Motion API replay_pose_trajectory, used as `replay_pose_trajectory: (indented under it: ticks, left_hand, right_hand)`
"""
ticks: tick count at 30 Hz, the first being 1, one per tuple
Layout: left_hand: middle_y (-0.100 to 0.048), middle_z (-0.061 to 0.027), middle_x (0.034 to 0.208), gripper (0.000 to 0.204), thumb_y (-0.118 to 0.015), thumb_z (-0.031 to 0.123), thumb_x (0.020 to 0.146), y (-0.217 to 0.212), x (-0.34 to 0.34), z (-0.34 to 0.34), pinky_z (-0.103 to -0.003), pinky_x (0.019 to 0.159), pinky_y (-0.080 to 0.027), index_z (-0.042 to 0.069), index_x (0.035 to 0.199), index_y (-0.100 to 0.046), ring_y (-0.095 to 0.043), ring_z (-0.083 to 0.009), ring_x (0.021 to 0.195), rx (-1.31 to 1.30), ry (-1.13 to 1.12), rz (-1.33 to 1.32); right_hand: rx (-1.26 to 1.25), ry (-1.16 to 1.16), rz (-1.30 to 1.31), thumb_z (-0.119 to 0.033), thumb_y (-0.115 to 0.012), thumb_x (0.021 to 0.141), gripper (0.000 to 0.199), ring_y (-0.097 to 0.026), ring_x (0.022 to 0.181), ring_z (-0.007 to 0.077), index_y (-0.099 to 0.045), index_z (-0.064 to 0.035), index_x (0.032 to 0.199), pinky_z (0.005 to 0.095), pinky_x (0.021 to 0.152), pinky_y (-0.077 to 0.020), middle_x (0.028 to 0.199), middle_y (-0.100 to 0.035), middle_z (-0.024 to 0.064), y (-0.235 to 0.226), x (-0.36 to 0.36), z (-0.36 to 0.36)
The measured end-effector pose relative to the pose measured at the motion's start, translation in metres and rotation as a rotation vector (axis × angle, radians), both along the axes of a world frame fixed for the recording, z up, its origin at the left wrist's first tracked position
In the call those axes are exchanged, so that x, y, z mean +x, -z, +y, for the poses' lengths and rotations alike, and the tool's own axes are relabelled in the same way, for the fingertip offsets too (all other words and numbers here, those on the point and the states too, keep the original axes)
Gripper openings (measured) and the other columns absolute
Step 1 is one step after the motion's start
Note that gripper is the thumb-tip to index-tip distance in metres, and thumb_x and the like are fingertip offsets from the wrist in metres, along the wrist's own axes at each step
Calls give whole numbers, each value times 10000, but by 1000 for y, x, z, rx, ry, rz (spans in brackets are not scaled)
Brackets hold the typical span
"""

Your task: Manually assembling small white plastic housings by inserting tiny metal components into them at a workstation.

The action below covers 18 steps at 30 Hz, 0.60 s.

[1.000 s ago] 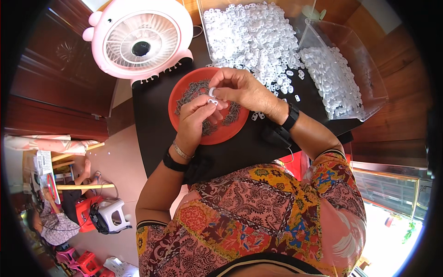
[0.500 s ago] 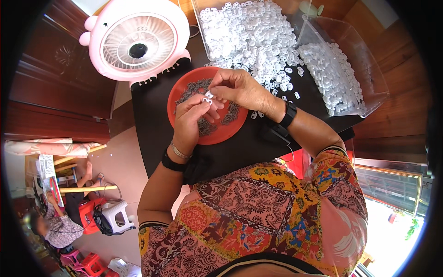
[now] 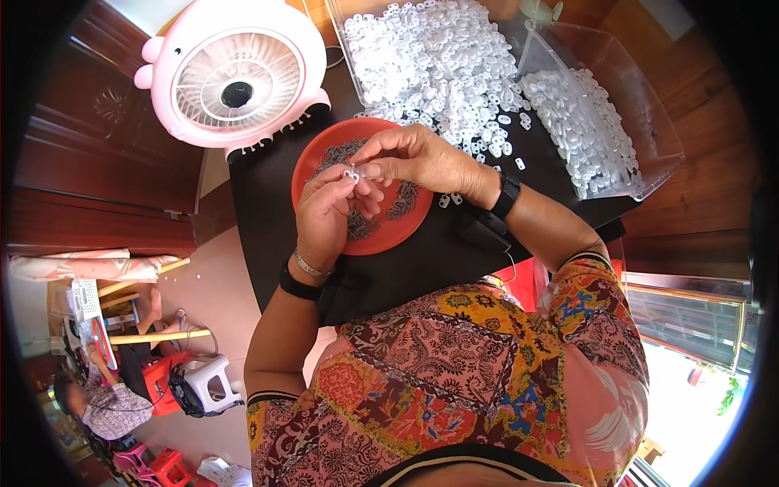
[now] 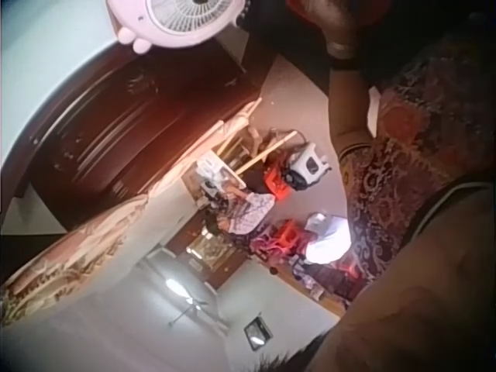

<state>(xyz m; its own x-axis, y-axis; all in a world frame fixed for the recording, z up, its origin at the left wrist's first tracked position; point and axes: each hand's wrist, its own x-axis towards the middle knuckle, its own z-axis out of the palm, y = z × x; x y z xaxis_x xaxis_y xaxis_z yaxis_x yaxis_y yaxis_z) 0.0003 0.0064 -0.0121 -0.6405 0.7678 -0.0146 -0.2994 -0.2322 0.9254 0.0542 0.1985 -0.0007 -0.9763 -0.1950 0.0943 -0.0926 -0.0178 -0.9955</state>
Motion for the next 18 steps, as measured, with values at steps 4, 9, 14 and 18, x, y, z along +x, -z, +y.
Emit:
replay_pose_trajectory:
  ticks: [4,9,14,18]
  left_hand:
    - [-650,-149,832,248,-456,211,887,1,-1,-1,-282,619,-469,8,832,-587,-605,-199,671,35,-14,-33]
    - [-653,-151,845,240,-457,207,891,2,0,1,-275,618,-470,10,834,-583,-605,-191,674,35,-13,-14]
    - [-657,-151,857,236,-451,201,895,3,1,3,-262,617,-472,13,840,-583,-612,-183,680,41,0,-24]
    - [-614,-89,738,235,-460,203,900,-3,6,4,-241,566,-425,14,824,-578,-550,-134,609,-65,-51,55]
  right_hand:
    - [-75,-74,19,-64,-596,917,173,-560,745,66,-634,-29,1081,218,698,-474,873,-635,-6,-2,0,1]
    - [-124,-79,30,-60,-577,928,134,-556,735,65,-627,-38,1050,215,682,-464,851,-627,-7,7,-2,-1]
    - [-97,-59,-29,-126,-594,930,125,-539,721,52,-625,-41,1016,203,659,-450,832,-621,-11,8,-3,0]
    - [-66,16,-12,-154,-615,916,137,-561,684,52,-633,-41,991,212,627,-462,777,-614,-20,10,-6,2]
